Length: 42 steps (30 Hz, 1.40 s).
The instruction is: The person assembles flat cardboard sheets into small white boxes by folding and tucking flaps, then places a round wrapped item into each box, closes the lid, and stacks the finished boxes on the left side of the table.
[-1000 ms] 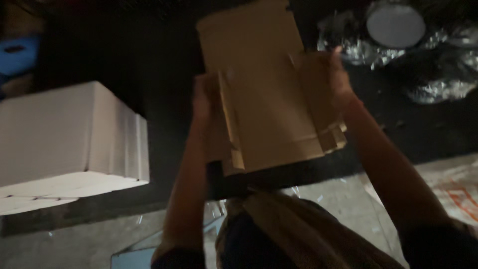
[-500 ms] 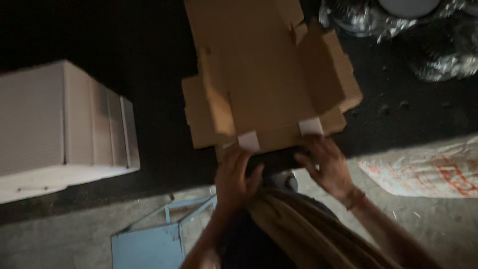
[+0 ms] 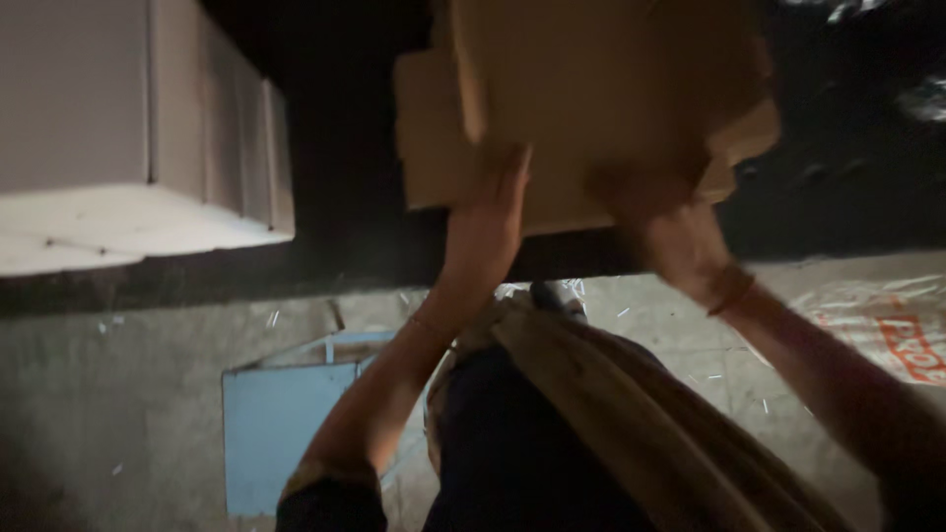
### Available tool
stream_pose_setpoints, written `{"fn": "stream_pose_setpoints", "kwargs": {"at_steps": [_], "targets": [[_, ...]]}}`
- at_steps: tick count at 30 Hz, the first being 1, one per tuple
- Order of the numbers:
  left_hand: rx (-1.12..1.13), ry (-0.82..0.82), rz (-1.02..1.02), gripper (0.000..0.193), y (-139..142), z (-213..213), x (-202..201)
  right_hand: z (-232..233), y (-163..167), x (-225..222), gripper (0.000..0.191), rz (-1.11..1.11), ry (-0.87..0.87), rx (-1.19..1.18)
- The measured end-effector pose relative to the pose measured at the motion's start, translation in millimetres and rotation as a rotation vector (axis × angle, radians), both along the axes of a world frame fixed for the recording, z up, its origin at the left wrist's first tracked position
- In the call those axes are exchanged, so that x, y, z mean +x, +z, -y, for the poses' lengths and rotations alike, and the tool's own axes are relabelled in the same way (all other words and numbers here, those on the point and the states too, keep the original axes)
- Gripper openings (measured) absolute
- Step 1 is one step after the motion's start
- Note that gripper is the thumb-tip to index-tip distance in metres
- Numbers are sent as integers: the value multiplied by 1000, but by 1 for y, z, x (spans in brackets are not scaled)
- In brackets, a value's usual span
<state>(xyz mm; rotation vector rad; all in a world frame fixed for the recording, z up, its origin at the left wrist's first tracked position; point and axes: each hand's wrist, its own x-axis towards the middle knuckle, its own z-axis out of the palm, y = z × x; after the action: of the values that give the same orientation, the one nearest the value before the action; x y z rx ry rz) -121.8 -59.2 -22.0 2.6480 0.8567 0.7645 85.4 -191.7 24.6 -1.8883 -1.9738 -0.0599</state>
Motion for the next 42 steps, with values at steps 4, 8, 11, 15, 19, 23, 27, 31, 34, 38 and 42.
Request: {"fn": "stream_pose_setpoints", "kwargs": {"at_steps": [4, 8, 11, 15, 19, 23, 27, 31, 34, 38, 42], "targets": [[148, 102, 309, 39, 22, -17, -7, -21, -26, 31, 32, -81, 27, -23], [-293, 523, 772, 41, 23, -119, -12, -42, -46, 49, 20, 36, -90, -34], [-777, 332, 762, 44, -8, -187, 31, -48, -54, 51, 18, 6, -95, -29], [-810, 170, 720, 48, -46, -218, 73, -49, -56, 41, 20, -44, -233, -164], [-853, 115, 705, 54, -33, -227, 84, -46, -50, 31, 21, -21, -173, 44], [-918, 39, 703, 61, -10, -239, 97, -46, -41, 28, 21, -113, -107, 106], [-943, -8, 680, 67, -3, -251, 107, -48, -33, 25, 23, -100, -41, 144], [-715, 64, 530, 57, -2, -255, 107, -50, -27, 20, 23, -105, -103, 109], [-833, 187, 503, 46, 4, -252, 104, -49, -23, 19, 19, -175, -90, 126], [-978, 235, 551, 33, 9, -255, 107, -48, -22, 21, 22, -187, -44, 167], [-814, 233, 374, 52, 6, -264, 109, -49, -27, 21, 20, -193, -94, 112]]}}
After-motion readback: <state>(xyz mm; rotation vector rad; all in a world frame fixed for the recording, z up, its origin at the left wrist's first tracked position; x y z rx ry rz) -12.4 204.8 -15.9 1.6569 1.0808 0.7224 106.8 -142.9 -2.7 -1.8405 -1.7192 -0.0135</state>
